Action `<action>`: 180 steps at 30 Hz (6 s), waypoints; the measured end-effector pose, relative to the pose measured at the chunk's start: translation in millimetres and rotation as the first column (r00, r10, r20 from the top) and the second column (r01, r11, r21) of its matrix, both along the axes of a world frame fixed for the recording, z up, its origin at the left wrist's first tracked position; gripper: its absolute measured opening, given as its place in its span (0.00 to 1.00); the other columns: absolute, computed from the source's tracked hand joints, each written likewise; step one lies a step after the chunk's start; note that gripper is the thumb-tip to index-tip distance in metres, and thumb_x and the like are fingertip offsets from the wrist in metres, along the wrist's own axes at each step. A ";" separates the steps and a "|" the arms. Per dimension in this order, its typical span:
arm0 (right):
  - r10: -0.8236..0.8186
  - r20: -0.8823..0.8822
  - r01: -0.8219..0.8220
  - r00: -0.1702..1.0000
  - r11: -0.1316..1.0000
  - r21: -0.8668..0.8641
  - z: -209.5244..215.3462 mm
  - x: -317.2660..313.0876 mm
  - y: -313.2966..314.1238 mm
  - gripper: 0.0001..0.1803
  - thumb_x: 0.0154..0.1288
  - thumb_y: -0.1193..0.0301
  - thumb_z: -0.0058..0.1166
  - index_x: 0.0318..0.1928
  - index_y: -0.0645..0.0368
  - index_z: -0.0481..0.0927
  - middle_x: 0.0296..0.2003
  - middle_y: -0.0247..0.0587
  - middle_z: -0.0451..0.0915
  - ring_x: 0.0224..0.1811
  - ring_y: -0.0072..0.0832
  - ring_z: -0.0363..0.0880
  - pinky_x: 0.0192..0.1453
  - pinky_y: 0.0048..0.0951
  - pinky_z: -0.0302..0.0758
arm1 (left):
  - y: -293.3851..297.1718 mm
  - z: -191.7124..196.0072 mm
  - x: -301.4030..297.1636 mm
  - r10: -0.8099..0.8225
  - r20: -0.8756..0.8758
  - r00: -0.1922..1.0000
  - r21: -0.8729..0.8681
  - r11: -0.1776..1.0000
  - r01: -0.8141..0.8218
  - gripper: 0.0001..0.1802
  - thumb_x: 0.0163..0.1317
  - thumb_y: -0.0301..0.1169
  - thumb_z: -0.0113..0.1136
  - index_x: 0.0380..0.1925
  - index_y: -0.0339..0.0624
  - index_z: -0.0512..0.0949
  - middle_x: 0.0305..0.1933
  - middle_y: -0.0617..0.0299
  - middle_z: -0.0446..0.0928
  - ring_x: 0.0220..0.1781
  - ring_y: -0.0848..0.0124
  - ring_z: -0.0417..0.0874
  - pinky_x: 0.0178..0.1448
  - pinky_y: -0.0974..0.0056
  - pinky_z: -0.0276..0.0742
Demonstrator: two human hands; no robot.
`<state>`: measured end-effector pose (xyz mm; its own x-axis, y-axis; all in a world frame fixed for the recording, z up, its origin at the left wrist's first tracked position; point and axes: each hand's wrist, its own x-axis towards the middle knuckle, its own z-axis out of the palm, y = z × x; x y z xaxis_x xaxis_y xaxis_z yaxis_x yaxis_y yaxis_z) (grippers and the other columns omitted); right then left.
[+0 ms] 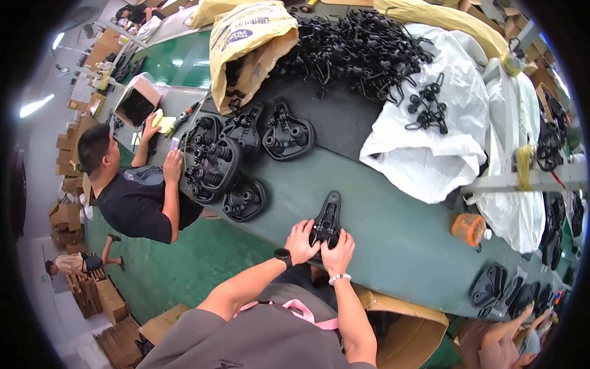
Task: The recorder is assembling bicycle saddles by manually fitting clamps and rails together at a factory workbench.
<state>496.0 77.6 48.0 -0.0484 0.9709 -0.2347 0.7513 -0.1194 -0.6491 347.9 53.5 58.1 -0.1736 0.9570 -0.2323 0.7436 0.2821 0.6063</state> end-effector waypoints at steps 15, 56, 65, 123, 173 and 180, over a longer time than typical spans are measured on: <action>-0.371 -0.171 0.313 0.913 0.905 -0.289 11.7 22.3 -11.1 0.53 0.56 0.51 0.69 0.71 0.71 0.57 0.67 0.64 0.62 0.72 0.55 0.59 0.75 0.46 0.59 | 9.2 16.4 -38.7 0.236 0.343 0.909 -0.477 0.878 -0.048 0.65 0.47 0.63 0.71 0.73 0.29 0.54 0.73 0.35 0.60 0.75 0.45 0.63 0.75 0.51 0.63; -0.622 -0.041 0.401 -0.782 -0.452 -0.797 -276.5 305.1 -517.7 0.38 0.60 0.43 0.63 0.58 0.59 0.73 0.43 0.33 0.75 0.42 0.23 0.73 0.48 0.30 0.73 | -205.7 -168.6 389.4 -0.923 0.284 0.260 -0.412 0.127 0.902 0.34 0.55 0.43 0.70 0.58 0.35 0.74 0.51 0.47 0.80 0.53 0.51 0.81 0.58 0.52 0.76; -0.134 -0.166 0.211 -0.977 -0.476 -0.854 -375.8 316.5 -510.5 0.36 0.59 0.60 0.70 0.64 0.52 0.67 0.54 0.34 0.75 0.56 0.30 0.72 0.56 0.38 0.70 | -321.4 -341.7 490.4 -0.903 -0.199 -0.380 -0.337 -0.301 0.892 0.45 0.50 0.40 0.74 0.66 0.36 0.65 0.69 0.47 0.64 0.70 0.46 0.66 0.70 0.51 0.68; -0.767 -0.640 0.558 -0.055 0.508 -0.657 67.7 199.9 -71.8 0.20 0.69 0.64 0.56 0.50 0.69 0.78 0.38 0.47 0.84 0.37 0.35 0.85 0.42 0.32 0.83 | -1.4 120.3 17.9 -0.339 0.405 0.849 0.375 0.909 0.184 0.33 0.42 0.25 0.67 0.54 0.35 0.74 0.56 0.45 0.77 0.56 0.49 0.77 0.60 0.52 0.74; -0.284 -0.939 -0.190 0.196 0.928 -0.321 172.1 199.1 -17.1 0.30 0.62 0.62 0.69 0.61 0.63 0.77 0.53 0.34 0.82 0.55 0.24 0.79 0.62 0.30 0.75 | 43.1 257.9 128.2 -0.223 0.907 0.357 0.008 0.858 0.514 0.49 0.58 0.45 0.73 0.72 0.35 0.58 0.67 0.50 0.67 0.71 0.60 0.66 0.76 0.54 0.59; -0.408 -0.911 -0.048 0.053 0.910 -0.411 178.5 174.0 -19.1 0.19 0.64 0.73 0.66 0.55 0.64 0.81 0.49 0.37 0.85 0.48 0.24 0.83 0.55 0.28 0.79 | 35.9 258.1 127.9 -0.105 0.943 0.316 -0.026 0.923 0.384 0.37 0.70 0.40 0.61 0.71 0.32 0.58 0.68 0.50 0.66 0.70 0.64 0.67 0.75 0.59 0.60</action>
